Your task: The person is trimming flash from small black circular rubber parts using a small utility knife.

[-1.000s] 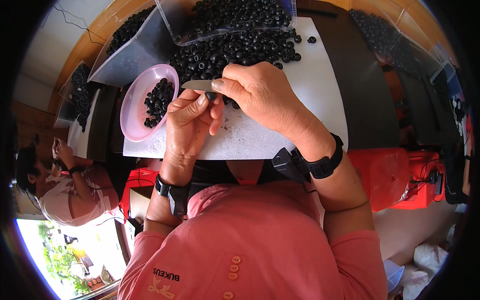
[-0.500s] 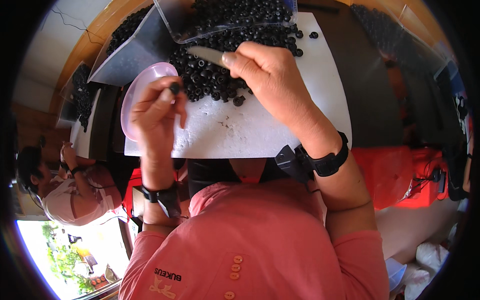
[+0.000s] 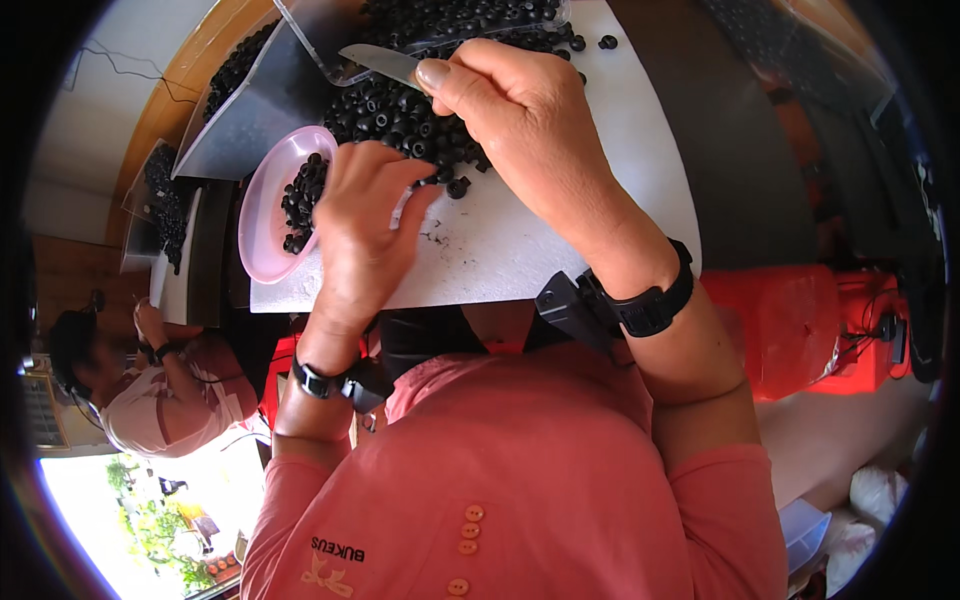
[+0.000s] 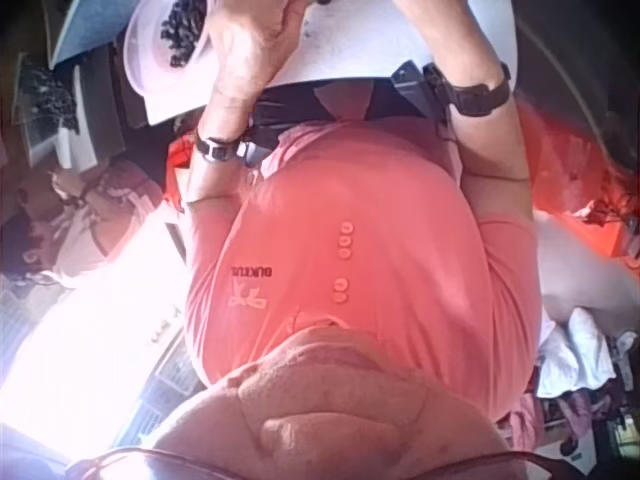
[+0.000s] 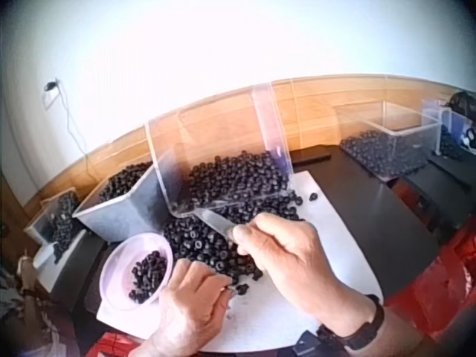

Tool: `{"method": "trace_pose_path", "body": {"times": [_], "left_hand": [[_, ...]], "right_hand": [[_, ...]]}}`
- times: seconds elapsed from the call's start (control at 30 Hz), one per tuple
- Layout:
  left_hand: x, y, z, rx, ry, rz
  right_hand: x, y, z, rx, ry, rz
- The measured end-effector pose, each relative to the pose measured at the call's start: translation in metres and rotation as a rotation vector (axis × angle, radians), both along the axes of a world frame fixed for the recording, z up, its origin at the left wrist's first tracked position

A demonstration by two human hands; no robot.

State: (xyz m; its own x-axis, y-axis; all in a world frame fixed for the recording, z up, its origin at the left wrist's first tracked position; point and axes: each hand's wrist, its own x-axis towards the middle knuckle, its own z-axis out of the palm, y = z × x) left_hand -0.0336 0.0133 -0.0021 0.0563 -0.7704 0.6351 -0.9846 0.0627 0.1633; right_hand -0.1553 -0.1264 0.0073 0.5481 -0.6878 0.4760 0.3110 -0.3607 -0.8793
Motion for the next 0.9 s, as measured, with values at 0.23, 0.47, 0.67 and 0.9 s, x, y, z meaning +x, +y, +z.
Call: {"method": "trace_pose_path", "body": {"times": [0.23, 0.47, 0.67, 0.9], "left_hand": [[-0.014, -0.013, -0.014, 0.157, -0.145, -0.032], [0.006, 0.041, -0.023, 0.109, 0.099, -0.099], [0.006, 0.063, -0.022, 0.056, 0.321, 0.061], [0.002, 0.031, -0.016, 0.045, 0.149, 0.011]], "right_hand": [[-0.007, -0.001, 0.004, 0.047, 0.018, 0.049], [-0.007, 0.009, 0.01, 0.017, 0.023, 0.025], [-0.008, 0.008, 0.01, 0.002, 0.083, 0.027], [-0.004, 0.004, 0.004, 0.021, 0.094, 0.046]]}}
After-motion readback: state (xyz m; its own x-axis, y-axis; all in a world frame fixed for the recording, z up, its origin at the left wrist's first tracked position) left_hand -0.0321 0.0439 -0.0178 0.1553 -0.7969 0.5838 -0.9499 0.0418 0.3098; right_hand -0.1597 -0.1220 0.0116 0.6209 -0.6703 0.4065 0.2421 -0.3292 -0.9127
